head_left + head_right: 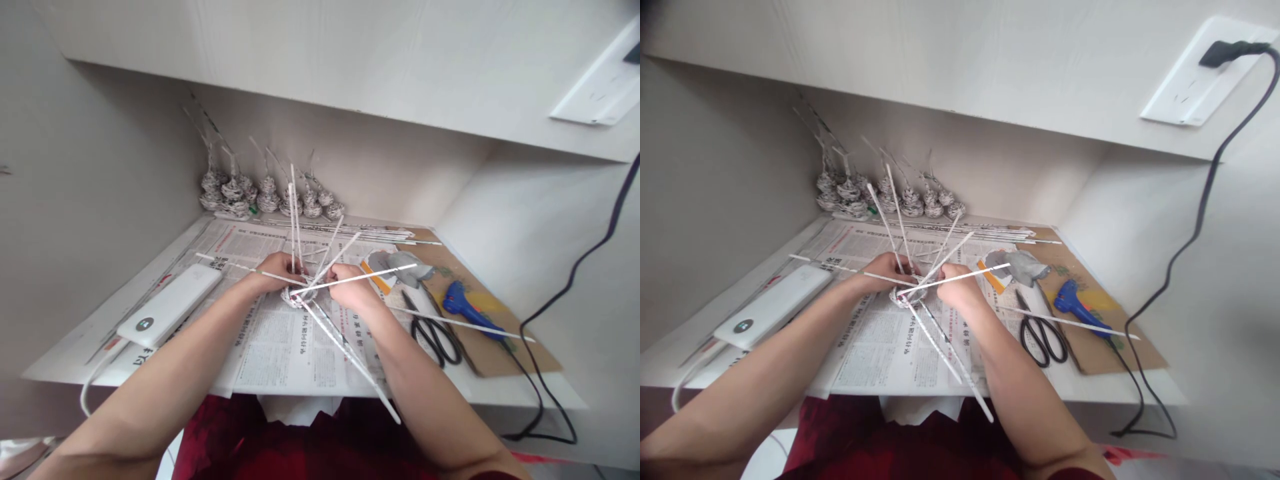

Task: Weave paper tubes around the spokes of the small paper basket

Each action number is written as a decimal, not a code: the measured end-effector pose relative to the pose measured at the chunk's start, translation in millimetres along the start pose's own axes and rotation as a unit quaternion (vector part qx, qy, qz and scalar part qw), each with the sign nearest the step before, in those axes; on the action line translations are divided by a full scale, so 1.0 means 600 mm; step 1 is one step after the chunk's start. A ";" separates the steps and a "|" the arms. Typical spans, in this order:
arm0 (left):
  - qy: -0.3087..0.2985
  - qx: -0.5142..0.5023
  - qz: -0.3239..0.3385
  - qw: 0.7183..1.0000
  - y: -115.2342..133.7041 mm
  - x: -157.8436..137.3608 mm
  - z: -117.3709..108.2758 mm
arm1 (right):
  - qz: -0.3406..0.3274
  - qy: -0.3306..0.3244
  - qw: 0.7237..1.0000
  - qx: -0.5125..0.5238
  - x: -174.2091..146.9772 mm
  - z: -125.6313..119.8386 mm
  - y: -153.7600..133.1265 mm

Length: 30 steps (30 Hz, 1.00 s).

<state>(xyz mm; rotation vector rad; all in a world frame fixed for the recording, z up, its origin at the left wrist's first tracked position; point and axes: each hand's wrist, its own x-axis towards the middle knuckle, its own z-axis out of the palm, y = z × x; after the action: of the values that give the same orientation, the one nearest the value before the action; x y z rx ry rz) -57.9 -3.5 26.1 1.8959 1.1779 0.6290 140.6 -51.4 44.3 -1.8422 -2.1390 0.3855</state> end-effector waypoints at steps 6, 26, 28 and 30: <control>-0.084 -0.139 -0.062 0.985 0.017 -0.007 -0.015 | -0.012 0.019 0.999 0.027 -0.007 -0.003 -0.009; 0.004 -0.137 -0.005 0.991 0.002 0.007 0.013 | -0.022 -0.001 1.000 0.004 -0.017 -0.015 -0.024; 0.018 -0.136 0.001 0.991 0.004 0.006 0.016 | -0.028 0.002 1.000 -0.008 -0.018 -0.016 -0.024; 0.017 -0.162 0.007 0.987 0.007 0.005 0.019 | -0.036 0.008 0.999 -0.016 -0.018 -0.016 -0.023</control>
<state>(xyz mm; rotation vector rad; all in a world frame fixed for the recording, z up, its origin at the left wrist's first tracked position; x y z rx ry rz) -46.0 -5.9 23.6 1.6238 1.0149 0.8117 133.5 -64.0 57.9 -1.7739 -2.2050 0.3210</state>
